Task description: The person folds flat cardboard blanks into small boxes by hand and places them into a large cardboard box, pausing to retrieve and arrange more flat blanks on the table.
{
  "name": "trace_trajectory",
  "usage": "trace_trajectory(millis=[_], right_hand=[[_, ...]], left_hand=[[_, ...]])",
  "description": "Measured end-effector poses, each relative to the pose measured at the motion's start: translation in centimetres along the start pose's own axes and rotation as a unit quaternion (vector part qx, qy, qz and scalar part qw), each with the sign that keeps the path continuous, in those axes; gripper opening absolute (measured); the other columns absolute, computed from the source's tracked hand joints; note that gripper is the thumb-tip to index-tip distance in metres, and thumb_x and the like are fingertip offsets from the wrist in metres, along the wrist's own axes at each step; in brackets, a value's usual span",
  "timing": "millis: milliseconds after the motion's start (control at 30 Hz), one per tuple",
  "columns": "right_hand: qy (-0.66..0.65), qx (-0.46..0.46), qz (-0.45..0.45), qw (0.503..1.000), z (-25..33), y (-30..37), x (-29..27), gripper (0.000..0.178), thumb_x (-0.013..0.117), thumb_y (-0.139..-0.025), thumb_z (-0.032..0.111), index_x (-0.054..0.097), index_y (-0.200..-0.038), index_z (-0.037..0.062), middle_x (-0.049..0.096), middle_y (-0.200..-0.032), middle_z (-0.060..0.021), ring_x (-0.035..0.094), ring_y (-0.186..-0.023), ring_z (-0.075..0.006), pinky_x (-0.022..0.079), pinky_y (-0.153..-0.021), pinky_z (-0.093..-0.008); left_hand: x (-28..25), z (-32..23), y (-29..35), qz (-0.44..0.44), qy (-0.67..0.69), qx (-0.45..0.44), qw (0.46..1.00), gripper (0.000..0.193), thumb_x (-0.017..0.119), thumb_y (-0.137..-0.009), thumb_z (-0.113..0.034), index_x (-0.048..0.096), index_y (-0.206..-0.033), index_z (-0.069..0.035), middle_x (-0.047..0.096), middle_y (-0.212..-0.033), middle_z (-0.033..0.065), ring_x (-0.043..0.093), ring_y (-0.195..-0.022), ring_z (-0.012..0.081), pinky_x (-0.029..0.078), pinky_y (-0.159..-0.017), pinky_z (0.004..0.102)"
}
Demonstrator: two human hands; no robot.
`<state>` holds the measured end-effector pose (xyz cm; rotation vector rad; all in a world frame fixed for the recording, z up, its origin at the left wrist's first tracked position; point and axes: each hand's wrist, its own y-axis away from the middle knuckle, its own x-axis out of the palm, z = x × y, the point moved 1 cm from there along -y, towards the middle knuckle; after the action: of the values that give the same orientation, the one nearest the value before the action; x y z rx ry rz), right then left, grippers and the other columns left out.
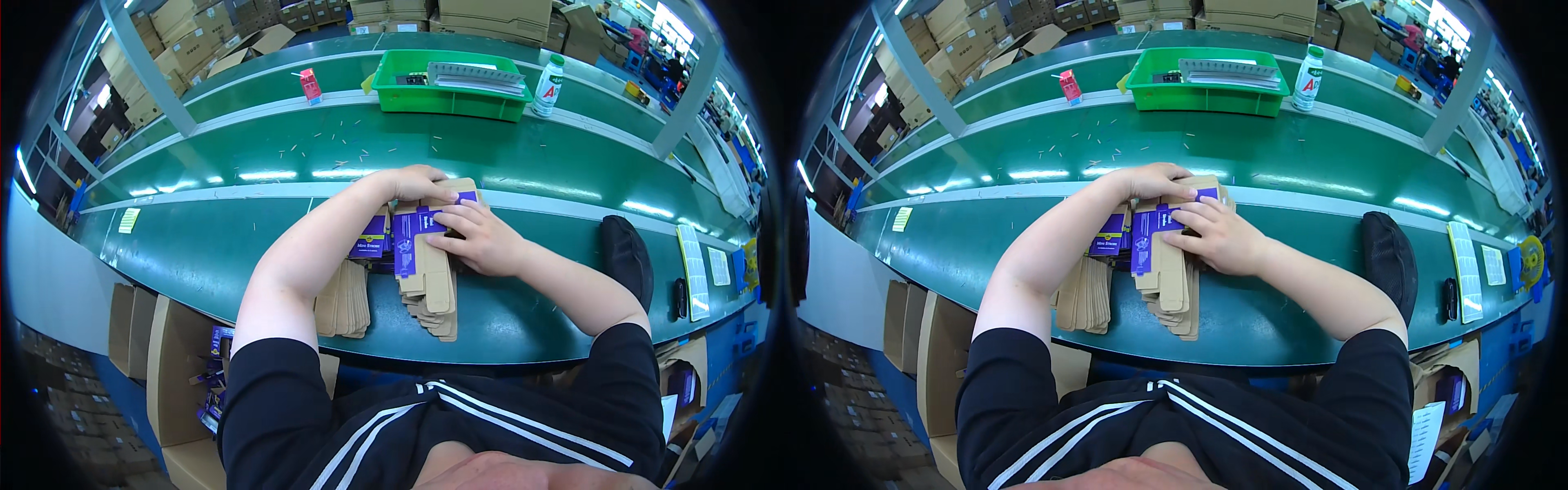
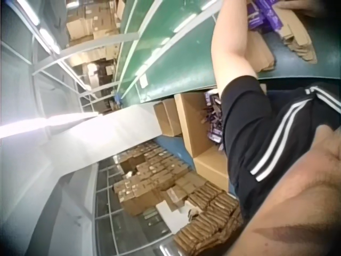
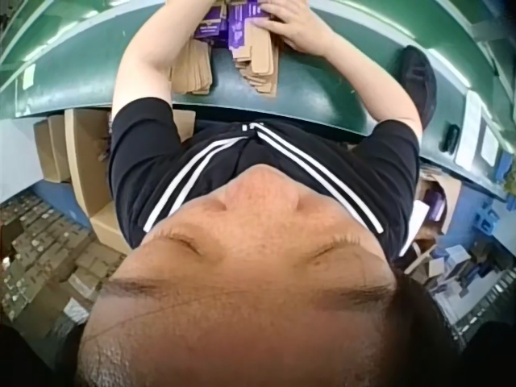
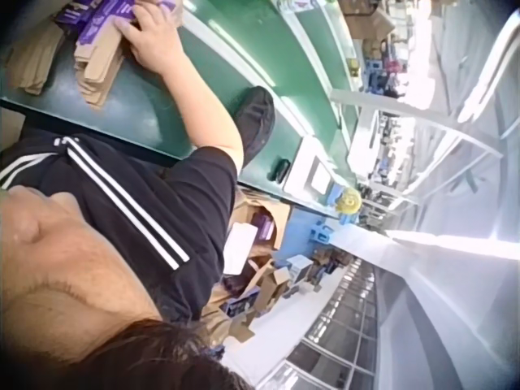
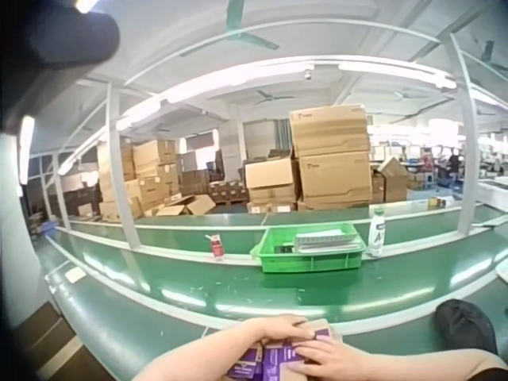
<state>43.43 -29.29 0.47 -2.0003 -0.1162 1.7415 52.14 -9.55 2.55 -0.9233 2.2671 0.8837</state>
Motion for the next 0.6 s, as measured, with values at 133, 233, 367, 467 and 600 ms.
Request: trace_trajectory(millis=[133,233,367,467,600], right_hand=[[0.086,0.024,-0.058,0.994,2.4,1.3,0.0,0.053,0.069,-0.076,0.021,0.055,-0.127,0.0147,0.047,-0.134,-0.011,0.042,-0.126,-0.0325,0.033,-0.109,-0.0471],[0.124,0.053,-0.083,0.987,3.5,2.5,0.1,0.056,0.069,-0.077,0.021,0.051,-0.13,0.0144,0.046,-0.136,-0.0122,0.04,-0.129,-0.0325,0.031,-0.109,-0.0483],[0.149,0.109,-0.099,0.978,4.2,4.3,0.6,0.065,0.068,-0.081,0.022,0.041,-0.139,0.0135,0.046,-0.137,-0.015,0.037,-0.132,-0.0324,0.029,-0.109,-0.0513],[0.041,0.316,-0.108,0.942,4.0,5.5,1.5,0.081,0.072,-0.078,0.019,0.027,-0.145,0.0106,0.044,-0.137,-0.0213,0.039,-0.131,-0.036,0.031,-0.11,-0.0505],[-0.128,0.425,-0.048,0.895,3.9,5.8,1.8,0.094,0.074,-0.075,0.015,0.017,-0.149,0.0082,0.043,-0.136,-0.0268,0.041,-0.129,-0.0396,0.033,-0.109,-0.0482]], left_hand=[[0.4,-1.3,0.6,0.022,-0.021,-0.033,0.999,0.068,0.063,-0.083,-0.052,0.053,-0.131,-0.005,0.062,-0.118,0.0146,0.061,-0.098,0.0221,0.049,-0.085,0.0348],[0.8,-1.3,0.6,0.021,-0.035,-0.029,0.999,0.065,0.065,-0.082,-0.052,0.056,-0.124,-0.004,0.064,-0.109,0.0135,0.062,-0.09,0.0216,0.05,-0.08,0.0336],[1.3,-1.3,1.1,-0.006,-0.05,0.012,0.999,0.061,0.068,-0.078,-0.053,0.061,-0.111,-0.003,0.066,-0.093,0.0108,0.062,-0.074,0.0211,0.051,-0.069,0.0332],[1.8,-2.6,2.1,-0.011,-0.062,-0.017,0.998,0.062,0.068,-0.078,-0.054,0.061,-0.111,-0.003,0.067,-0.093,0.0114,0.064,-0.076,0.0221,0.052,-0.072,0.0336],[1.8,-3.5,2.9,-0.002,-0.095,-0.045,0.994,0.065,0.067,-0.079,-0.055,0.059,-0.118,-0.004,0.067,-0.099,0.0122,0.065,-0.083,0.0234,0.052,-0.077,0.0346]])
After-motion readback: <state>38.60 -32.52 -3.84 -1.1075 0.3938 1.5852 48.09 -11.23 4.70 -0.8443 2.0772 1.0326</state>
